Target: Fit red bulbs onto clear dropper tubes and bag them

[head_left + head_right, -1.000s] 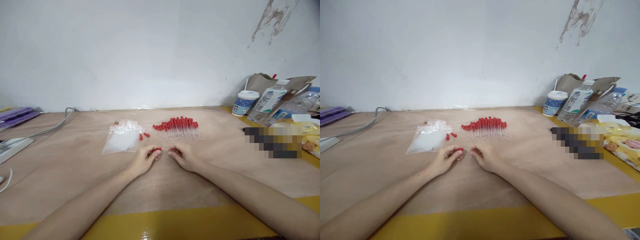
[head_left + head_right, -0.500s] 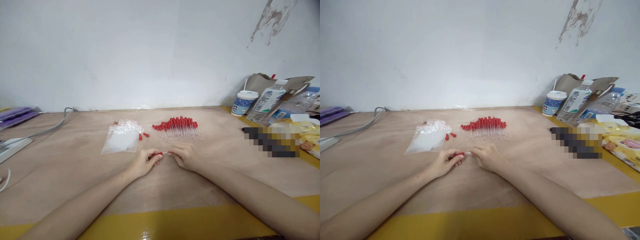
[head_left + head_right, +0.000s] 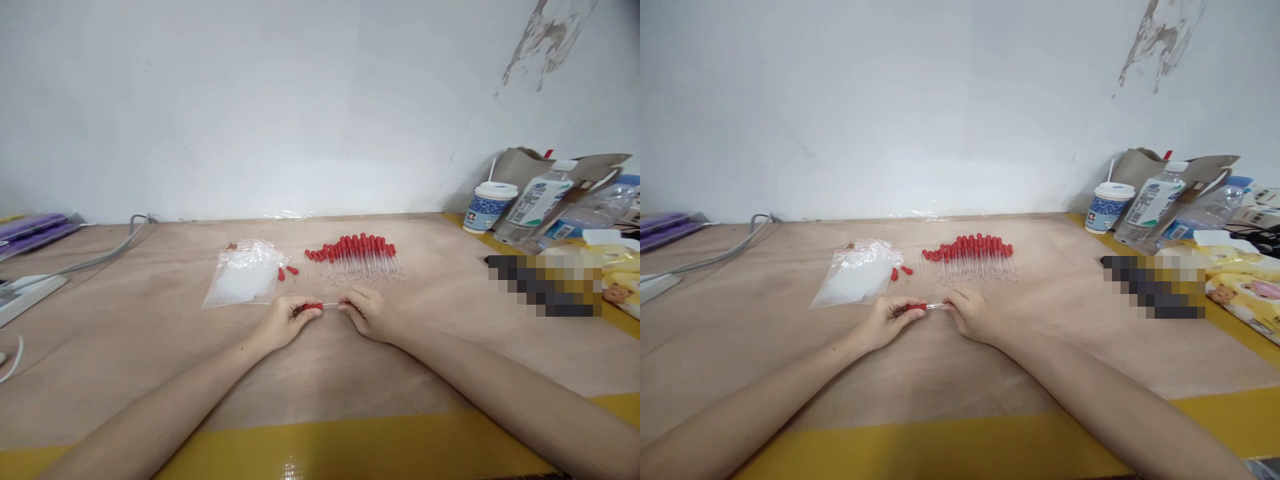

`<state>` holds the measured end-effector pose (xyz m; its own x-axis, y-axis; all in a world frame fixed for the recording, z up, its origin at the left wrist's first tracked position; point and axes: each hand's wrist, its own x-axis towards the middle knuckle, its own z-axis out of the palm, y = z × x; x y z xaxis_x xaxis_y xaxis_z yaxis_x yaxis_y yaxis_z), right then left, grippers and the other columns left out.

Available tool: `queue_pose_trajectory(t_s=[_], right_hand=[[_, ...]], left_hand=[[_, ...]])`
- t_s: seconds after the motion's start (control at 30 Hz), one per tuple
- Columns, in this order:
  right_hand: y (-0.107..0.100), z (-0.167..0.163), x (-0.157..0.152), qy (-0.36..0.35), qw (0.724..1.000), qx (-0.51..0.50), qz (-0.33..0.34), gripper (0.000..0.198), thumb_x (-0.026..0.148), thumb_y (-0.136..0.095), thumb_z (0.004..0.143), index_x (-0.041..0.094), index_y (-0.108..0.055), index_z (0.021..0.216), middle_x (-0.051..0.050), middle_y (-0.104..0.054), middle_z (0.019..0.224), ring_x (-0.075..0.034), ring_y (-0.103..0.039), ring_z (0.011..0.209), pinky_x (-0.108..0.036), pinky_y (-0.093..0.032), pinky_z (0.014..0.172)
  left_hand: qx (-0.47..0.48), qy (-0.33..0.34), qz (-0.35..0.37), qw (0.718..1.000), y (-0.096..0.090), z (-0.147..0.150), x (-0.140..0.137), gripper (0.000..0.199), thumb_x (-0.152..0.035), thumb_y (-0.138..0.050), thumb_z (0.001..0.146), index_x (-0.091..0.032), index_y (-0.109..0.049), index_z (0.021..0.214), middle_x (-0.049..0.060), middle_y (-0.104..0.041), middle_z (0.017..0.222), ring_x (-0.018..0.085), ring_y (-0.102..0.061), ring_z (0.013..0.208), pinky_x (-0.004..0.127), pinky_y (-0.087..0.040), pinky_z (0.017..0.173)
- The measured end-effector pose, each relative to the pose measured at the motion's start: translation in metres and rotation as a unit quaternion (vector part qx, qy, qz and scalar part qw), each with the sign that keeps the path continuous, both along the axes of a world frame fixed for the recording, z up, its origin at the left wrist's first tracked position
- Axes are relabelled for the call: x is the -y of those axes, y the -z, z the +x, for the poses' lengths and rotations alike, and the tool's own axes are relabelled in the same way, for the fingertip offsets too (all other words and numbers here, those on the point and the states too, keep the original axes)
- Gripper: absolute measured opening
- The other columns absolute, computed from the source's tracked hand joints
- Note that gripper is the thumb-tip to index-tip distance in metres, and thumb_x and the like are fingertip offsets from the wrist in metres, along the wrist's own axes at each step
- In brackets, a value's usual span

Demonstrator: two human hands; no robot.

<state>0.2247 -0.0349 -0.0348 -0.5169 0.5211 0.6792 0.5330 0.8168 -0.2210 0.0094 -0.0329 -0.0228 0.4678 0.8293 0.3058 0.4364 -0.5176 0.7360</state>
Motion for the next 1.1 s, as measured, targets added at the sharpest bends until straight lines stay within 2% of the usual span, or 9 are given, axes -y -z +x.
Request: queue_pose_trajectory(t_s=[0.37, 0.57, 0.7, 0.87, 0.97, 1.1], right_hand=[[0.001, -0.004, 0.006, 0.042, 0.997, 0.071, 0.012, 0.025, 0.023, -0.036, 0.089, 0.016, -0.059, 0.084, -0.005, -0.059, 0.069, -0.013, -0.051, 0.062, -0.024, -0.035, 0.055], [0.002, -0.007, 0.006, 0.05, 0.995, 0.089, -0.018, 0.027, 0.024, -0.035, 0.089, 0.015, -0.059, 0.081, -0.005, -0.058, 0.067, -0.012, -0.049, 0.059, -0.023, -0.033, 0.054], [-0.004, -0.009, 0.008, 0.04, 0.994, 0.057, -0.084, 0.026, 0.025, -0.035, 0.089, 0.016, -0.058, 0.08, -0.004, -0.059, 0.07, -0.012, -0.05, 0.061, -0.023, -0.035, 0.057], [-0.013, -0.015, 0.017, 0.042, 0.972, -0.017, -0.23, 0.031, 0.027, -0.038, 0.088, 0.017, -0.05, 0.061, 0.003, -0.047, 0.052, -0.009, -0.041, 0.049, -0.021, -0.031, 0.049], [-0.018, -0.017, 0.019, 0.023, 0.948, -0.064, -0.312, 0.033, 0.031, -0.039, 0.086, 0.017, -0.047, 0.058, 0.004, -0.041, 0.05, -0.008, -0.037, 0.047, -0.021, -0.03, 0.046], [-0.029, -0.014, 0.014, -0.047, 0.923, -0.061, -0.376, 0.026, 0.032, -0.044, 0.083, 0.016, -0.053, 0.065, 0.003, -0.047, 0.055, -0.008, -0.041, 0.05, -0.02, -0.034, 0.049]], left_hand=[[-0.001, 0.012, -0.021, 1.0, 0.0, 0.002, 0.002, 0.023, -0.031, -0.057, 0.079, -0.016, -0.067, 0.093, 0.005, -0.07, 0.088, 0.018, -0.064, 0.078, 0.028, -0.051, 0.071], [-0.013, 0.016, -0.003, 1.0, -0.001, 0.003, 0.003, 0.022, -0.028, -0.055, 0.08, -0.016, -0.067, 0.094, 0.005, -0.07, 0.091, 0.018, -0.065, 0.079, 0.027, -0.052, 0.072], [-0.047, 0.021, 0.085, 0.995, 0.0, 0.0, 0.0, 0.022, -0.029, -0.052, 0.083, -0.018, -0.066, 0.097, 0.004, -0.069, 0.093, 0.017, -0.065, 0.082, 0.027, -0.052, 0.075], [-0.106, 0.066, 0.263, 0.957, 0.002, -0.013, -0.009, 0.025, -0.024, -0.047, 0.087, -0.021, -0.063, 0.106, 0.006, -0.068, 0.097, 0.017, -0.064, 0.087, 0.03, -0.05, 0.081], [-0.106, 0.09, 0.281, 0.95, 0.002, -0.017, -0.011, 0.028, -0.022, -0.043, 0.089, -0.022, -0.06, 0.11, 0.007, -0.067, 0.1, 0.017, -0.062, 0.091, 0.031, -0.049, 0.084], [-0.098, 0.059, 0.281, 0.953, -0.003, -0.018, -0.014, 0.028, -0.029, -0.05, 0.086, -0.021, -0.059, 0.11, 0.007, -0.066, 0.097, 0.017, -0.062, 0.087, 0.03, -0.05, 0.081]])
